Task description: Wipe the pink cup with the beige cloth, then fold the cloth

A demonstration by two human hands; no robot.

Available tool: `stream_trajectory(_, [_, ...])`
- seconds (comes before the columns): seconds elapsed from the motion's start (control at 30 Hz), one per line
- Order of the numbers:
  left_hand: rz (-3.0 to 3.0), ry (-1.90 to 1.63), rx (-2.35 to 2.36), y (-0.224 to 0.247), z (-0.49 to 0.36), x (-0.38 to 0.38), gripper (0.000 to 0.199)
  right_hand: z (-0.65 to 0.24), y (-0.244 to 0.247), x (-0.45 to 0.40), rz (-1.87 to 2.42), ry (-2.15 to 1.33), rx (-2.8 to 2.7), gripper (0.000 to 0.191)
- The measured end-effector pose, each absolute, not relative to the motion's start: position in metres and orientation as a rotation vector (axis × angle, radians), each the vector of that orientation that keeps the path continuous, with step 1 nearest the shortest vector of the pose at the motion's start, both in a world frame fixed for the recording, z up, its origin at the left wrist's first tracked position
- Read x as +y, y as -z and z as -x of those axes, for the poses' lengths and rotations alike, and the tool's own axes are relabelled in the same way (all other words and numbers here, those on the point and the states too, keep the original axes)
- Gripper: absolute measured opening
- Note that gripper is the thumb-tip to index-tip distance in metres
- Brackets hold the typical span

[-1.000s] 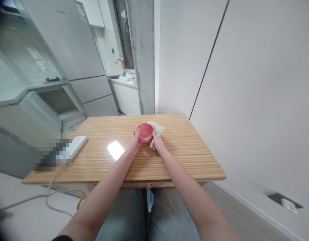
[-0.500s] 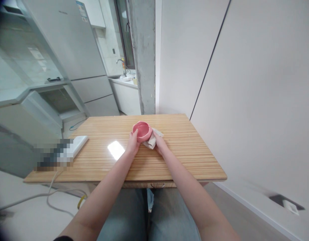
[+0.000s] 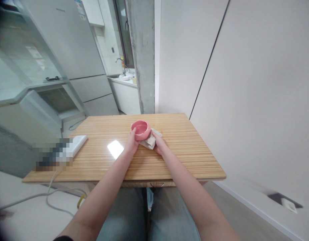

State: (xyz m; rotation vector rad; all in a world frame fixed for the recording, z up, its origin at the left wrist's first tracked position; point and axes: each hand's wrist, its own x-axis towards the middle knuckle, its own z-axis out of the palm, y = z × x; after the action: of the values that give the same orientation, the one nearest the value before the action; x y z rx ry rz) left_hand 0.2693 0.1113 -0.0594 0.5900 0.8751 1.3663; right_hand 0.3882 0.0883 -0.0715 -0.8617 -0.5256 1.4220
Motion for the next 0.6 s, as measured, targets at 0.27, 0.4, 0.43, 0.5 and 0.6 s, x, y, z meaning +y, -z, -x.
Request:
stream_trajectory(0.27, [-0.726,-1.029,0.758,0.059,-0.274,0.100,0.049,-0.403,0.067,0.093,0.798,-1.424,-0.345,0.020])
stream_trajectory(0.4, [-0.715,-1.185,0.759,0.060,-0.273,0.104,0.045,-0.396,0.071,0.092,0.799,-1.517,-0.407,0.017])
stream_trajectory(0.43, [-0.708,-1.236,0.763,0.061,-0.273,0.105,0.046,-0.394,0.073,0.092,0.798,-1.534,-0.430,0.015])
stream_trajectory(0.5, [-0.695,-1.284,0.804,0.062,-0.272,0.107,0.049,-0.393,0.076,0.094,0.787,-1.511,-0.468,0.014])
stream_trajectory(0.6, [-0.674,-1.209,0.914,0.064,-0.271,0.107,0.053,-0.396,0.081,0.100,0.781,-1.399,-0.463,0.013])
